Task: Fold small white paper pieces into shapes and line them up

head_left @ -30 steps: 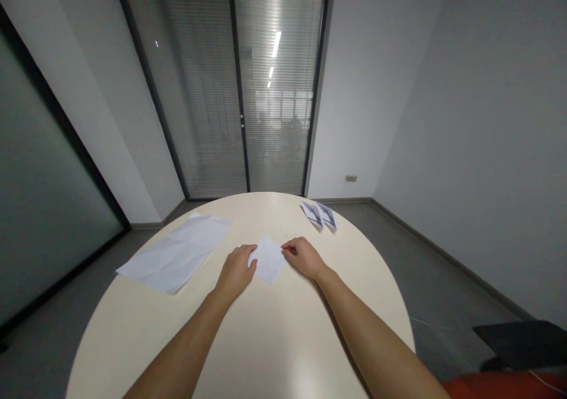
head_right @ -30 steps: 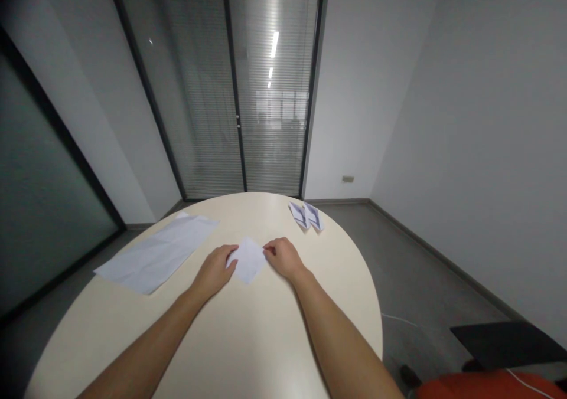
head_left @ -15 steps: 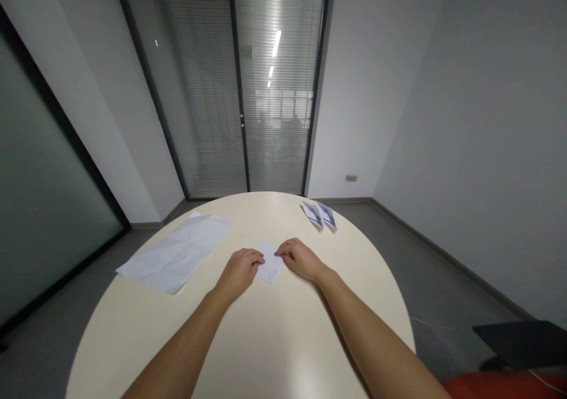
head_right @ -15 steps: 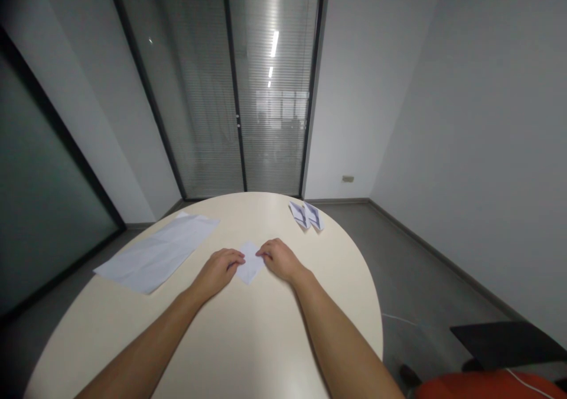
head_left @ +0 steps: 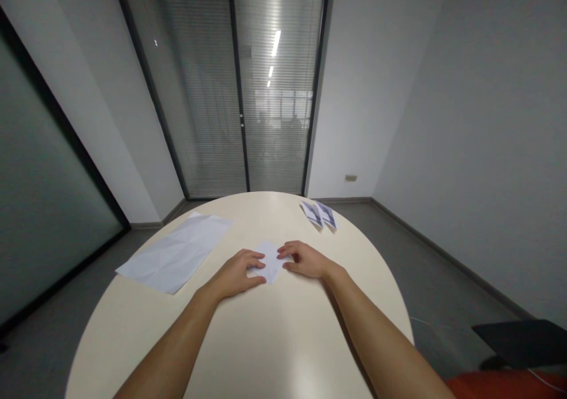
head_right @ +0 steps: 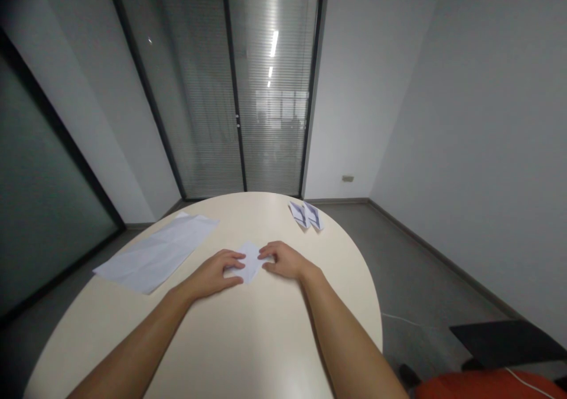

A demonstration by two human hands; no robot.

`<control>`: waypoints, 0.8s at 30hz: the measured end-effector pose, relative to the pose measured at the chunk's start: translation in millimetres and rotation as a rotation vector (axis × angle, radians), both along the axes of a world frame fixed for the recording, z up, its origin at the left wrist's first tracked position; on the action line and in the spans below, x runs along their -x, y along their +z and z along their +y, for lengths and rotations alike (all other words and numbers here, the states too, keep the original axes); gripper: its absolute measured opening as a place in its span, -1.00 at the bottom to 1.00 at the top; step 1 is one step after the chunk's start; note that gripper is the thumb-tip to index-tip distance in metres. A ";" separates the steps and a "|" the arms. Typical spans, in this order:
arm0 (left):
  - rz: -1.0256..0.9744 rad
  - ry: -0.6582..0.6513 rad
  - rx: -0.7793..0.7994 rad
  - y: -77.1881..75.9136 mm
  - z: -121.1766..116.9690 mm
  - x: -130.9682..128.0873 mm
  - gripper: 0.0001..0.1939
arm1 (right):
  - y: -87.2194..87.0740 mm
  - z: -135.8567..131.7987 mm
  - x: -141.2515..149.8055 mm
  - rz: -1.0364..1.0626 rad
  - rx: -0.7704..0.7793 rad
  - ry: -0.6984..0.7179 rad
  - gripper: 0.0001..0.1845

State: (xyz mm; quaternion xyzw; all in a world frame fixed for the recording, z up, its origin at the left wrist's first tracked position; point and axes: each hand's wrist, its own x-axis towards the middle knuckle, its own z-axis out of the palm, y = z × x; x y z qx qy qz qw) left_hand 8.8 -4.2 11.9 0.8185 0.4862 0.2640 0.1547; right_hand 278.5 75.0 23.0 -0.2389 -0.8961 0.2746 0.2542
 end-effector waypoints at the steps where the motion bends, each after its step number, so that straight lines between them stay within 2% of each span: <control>1: 0.000 0.005 0.001 0.2 0.1 -0.6 -0.70 | 0.1 -0.4 0.0 -0.002 -0.002 -0.002 -0.72; 12: -0.013 0.008 -0.029 3.5 -3.6 -3.5 -0.67 | 7.9 -6.4 2.4 -0.004 0.032 -0.009 -0.78; 16: -0.045 0.038 -0.029 4.4 -4.0 -5.1 -0.73 | 9.6 -7.8 3.5 0.008 0.045 -0.002 -0.75; 24: -0.070 0.082 -0.031 16.7 -7.8 -12.3 -0.69 | 6.1 -7.3 4.4 0.030 0.048 -0.042 -0.69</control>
